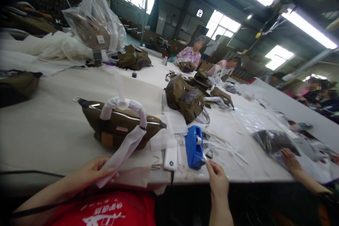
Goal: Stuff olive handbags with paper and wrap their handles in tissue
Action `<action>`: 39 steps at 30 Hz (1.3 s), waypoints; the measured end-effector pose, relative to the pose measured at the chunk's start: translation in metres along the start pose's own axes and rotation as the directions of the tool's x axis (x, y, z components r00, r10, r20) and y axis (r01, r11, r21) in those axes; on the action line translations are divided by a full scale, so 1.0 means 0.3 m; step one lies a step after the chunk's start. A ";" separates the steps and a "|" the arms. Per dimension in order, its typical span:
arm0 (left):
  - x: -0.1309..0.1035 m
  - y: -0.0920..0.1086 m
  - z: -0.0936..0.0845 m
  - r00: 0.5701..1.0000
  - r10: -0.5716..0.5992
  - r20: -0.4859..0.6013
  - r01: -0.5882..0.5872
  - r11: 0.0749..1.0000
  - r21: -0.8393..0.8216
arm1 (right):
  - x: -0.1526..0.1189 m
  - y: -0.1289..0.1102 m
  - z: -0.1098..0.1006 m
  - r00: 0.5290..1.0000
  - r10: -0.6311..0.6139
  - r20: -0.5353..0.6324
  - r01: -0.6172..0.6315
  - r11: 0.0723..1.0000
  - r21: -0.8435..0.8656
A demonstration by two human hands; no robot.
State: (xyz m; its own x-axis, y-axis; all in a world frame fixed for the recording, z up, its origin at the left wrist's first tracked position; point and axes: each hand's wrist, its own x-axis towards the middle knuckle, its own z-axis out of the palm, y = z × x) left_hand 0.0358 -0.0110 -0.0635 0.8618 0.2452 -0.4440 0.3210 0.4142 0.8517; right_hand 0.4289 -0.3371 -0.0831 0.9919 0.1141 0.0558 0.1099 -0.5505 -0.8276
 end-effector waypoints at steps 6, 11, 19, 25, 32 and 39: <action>0.008 0.008 0.006 1.000 0.005 -0.017 -0.004 1.000 0.021 | -0.029 0.047 -0.017 0.985 0.153 0.085 -0.139 0.979 -0.151; 0.012 -0.004 -0.003 0.998 0.055 -0.006 -0.054 0.998 0.041 | -0.032 0.025 -0.029 0.965 0.233 0.119 -0.174 0.912 -0.370; 0.006 0.013 0.010 0.995 0.104 -0.008 -0.104 0.995 0.012 | -0.375 -0.370 0.203 0.760 -0.187 0.623 0.160 0.982 0.099; -0.026 0.027 0.024 0.975 0.213 -0.068 -0.198 0.963 0.180 | -0.636 -0.555 0.462 0.442 -0.357 0.823 0.167 0.934 0.315; -0.064 0.048 0.019 0.927 0.333 -0.172 -0.233 0.871 0.432 | -0.670 -0.575 0.584 0.391 -0.285 0.875 0.150 0.958 0.245; -0.052 0.075 0.034 0.857 0.435 -0.275 -0.127 0.697 0.706 | -0.661 -0.578 0.577 0.292 -0.209 0.933 -0.056 0.970 0.235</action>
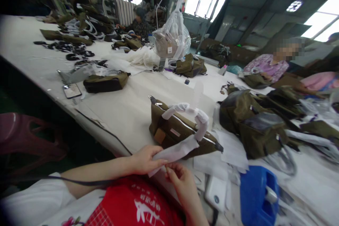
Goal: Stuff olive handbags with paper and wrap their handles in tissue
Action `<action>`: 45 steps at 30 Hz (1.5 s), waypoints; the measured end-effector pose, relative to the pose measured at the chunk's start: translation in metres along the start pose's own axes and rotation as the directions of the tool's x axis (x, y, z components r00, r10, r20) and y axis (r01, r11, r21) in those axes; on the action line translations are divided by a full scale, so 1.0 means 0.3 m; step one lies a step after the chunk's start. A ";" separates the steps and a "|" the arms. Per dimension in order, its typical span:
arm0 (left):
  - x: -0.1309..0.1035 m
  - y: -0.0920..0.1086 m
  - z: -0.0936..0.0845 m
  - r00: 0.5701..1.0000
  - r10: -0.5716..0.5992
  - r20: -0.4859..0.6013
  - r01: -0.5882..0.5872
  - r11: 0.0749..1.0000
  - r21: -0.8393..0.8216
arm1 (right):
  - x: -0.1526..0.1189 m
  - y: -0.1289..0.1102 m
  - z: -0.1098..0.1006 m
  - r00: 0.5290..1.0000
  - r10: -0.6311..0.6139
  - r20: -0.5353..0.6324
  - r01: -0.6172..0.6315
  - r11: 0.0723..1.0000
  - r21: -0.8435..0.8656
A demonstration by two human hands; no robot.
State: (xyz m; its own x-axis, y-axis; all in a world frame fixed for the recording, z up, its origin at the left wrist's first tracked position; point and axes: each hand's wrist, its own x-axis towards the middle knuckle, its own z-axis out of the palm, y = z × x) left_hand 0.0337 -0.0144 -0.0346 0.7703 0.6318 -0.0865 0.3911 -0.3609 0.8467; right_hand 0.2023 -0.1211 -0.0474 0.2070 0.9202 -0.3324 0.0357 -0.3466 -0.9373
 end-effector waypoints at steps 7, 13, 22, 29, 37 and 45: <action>-0.039 0.048 0.018 0.980 0.192 0.046 -0.198 0.959 0.204 | 0.018 0.035 -0.001 0.997 -0.035 -0.067 0.035 0.999 0.013; -0.038 0.042 0.002 0.979 0.202 0.019 -0.201 0.954 0.222 | 0.046 0.049 0.021 0.987 -0.101 -0.121 0.090 0.992 -0.091; -0.048 0.035 0.008 0.986 0.144 0.086 -0.154 0.980 0.123 | 0.081 0.094 0.035 0.977 -0.129 -0.169 0.104 0.983 -0.149; -0.016 -0.091 -0.096 0.993 0.109 0.049 -0.111 0.992 0.051 | 0.004 0.035 -0.097 0.980 -0.153 -0.130 0.088 0.907 -0.411; 0.047 -0.473 -0.246 0.828 0.112 -0.550 0.146 0.904 0.403 | -0.061 -0.166 -0.354 0.662 -0.658 -0.358 0.227 0.632 -0.741; 0.125 -0.690 -0.215 0.773 0.043 -0.632 0.459 0.649 0.606 | 0.135 -0.387 -0.381 0.855 -0.518 0.013 0.273 0.430 -0.861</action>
State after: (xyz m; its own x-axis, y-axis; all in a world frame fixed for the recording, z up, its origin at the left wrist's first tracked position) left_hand -0.0508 0.1283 -0.1793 0.2940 0.9070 0.3014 0.9131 -0.3597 0.1920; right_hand 0.3183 -0.0645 0.0599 0.1459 0.9689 0.1999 0.9134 -0.0543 -0.4035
